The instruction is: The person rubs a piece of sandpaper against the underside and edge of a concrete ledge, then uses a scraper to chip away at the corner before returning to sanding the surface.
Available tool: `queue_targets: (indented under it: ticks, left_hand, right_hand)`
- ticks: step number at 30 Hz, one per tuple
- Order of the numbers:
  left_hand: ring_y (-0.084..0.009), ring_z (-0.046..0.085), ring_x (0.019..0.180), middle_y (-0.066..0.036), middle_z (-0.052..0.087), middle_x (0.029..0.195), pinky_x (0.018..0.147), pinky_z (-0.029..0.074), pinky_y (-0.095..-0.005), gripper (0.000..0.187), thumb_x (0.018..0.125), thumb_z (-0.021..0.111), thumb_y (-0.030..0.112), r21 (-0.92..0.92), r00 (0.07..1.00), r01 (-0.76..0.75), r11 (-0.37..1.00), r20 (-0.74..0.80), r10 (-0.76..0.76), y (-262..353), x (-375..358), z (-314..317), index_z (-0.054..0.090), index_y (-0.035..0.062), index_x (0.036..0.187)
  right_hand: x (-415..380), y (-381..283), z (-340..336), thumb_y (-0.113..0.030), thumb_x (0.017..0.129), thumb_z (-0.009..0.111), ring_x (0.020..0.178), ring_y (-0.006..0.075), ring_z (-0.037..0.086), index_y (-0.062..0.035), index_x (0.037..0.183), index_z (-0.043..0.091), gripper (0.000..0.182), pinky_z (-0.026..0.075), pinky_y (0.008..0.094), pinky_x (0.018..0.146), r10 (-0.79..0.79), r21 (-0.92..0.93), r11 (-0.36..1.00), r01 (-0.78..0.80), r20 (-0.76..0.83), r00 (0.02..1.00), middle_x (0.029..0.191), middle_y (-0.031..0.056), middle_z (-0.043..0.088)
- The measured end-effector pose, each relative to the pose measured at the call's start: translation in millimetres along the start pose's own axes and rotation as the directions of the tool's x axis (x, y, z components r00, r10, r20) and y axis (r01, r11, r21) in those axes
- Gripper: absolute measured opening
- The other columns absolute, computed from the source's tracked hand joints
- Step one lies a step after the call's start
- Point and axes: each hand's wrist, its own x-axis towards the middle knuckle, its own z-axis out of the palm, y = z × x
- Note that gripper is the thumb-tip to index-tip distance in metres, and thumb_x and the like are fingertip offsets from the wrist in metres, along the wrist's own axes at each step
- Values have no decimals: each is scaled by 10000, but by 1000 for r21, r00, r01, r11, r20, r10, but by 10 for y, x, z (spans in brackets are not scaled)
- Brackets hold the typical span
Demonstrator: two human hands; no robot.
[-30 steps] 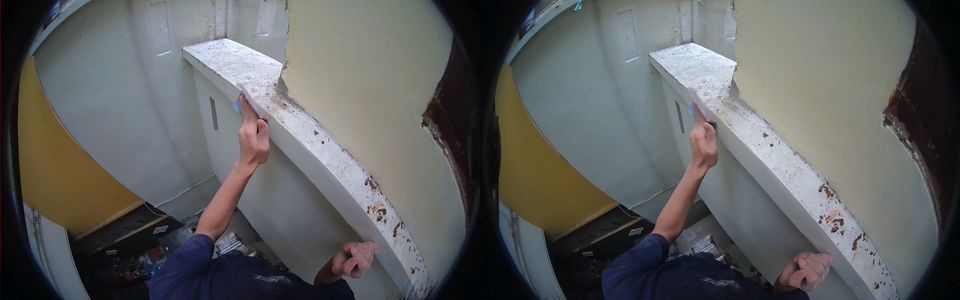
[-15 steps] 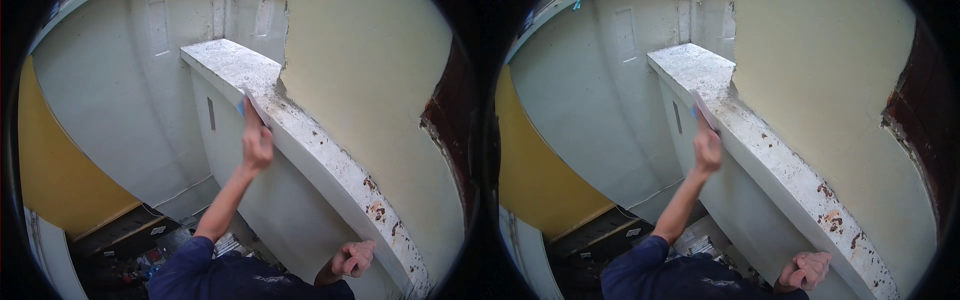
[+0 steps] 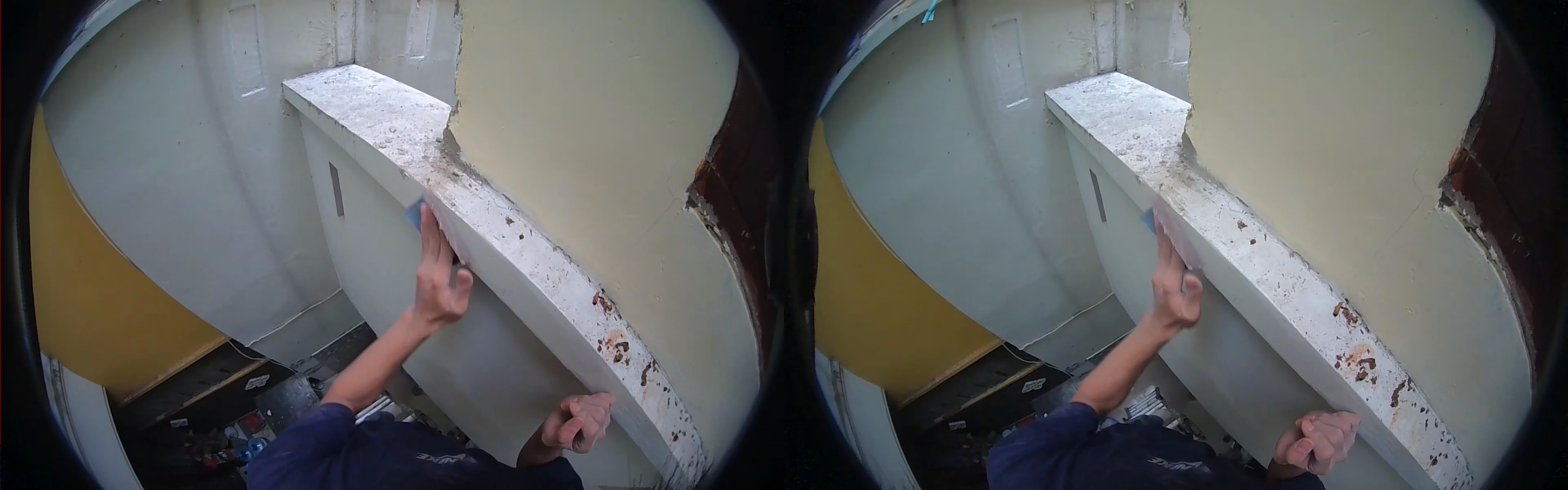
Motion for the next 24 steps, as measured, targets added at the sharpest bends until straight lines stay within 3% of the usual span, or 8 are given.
queue_targets:
  ticks: [3,6,12,14,17,21,24]
  left_hand:
    - [-513,102,1427,-392,124,1510,1166,143,-486,820,990,335,496,-43,999,5,999,45,-3,-63,383,-180,220,-199,1409]
    - [-514,112,1426,-386,140,1510,1164,150,-491,814,995,320,497,-18,999,30,999,-33,-30,17,-79,70,218,-192,1415]
    - [-513,107,1426,-386,147,1507,1162,164,-491,811,995,318,500,4,1000,9,1000,19,-9,-36,379,-160,219,-183,1421]
    - [-511,102,1428,-395,139,1504,1164,162,-486,815,994,315,503,-37,999,47,998,-7,-48,-31,49,-25,216,-186,1420]
    - [-507,101,1430,-397,132,1504,1166,156,-480,812,999,295,507,42,999,19,999,48,-21,-98,-118,6,203,-177,1428]
    - [-509,87,1431,-400,116,1506,1166,139,-482,819,988,321,516,15,986,157,988,51,-157,-200,-15,-18,249,-183,1410]
    - [-511,82,1430,-393,102,1513,1167,143,-471,816,993,302,516,-23,999,41,999,22,-41,48,-243,96,246,-181,1413]
  right_hand:
    - [15,0,29,-97,784,428,459,156,394,-29,793,537,128,289,331,545,-21,-26,999,20,-32,999,542,41,485]
    - [7,18,26,-95,784,431,466,159,407,-32,794,541,127,300,331,546,-40,-54,998,40,1,999,552,41,490]
    - [-9,23,3,-88,798,432,475,166,429,-46,805,555,131,305,331,548,-49,-76,996,51,35,998,559,39,496]
    - [-12,16,3,-92,811,429,475,166,430,-48,808,557,135,306,328,548,-47,-82,995,49,30,998,558,39,496]
    - [-33,21,53,-106,843,426,476,165,433,-56,816,560,146,309,326,549,-47,-113,992,48,17,999,560,36,495]
    - [-26,16,20,-129,884,431,478,161,435,-75,836,565,151,313,326,552,-48,-171,984,57,54,997,577,30,496]
    - [-52,75,45,-167,856,480,468,141,479,-71,827,593,151,325,292,530,-109,-175,978,111,23,994,586,-9,510]
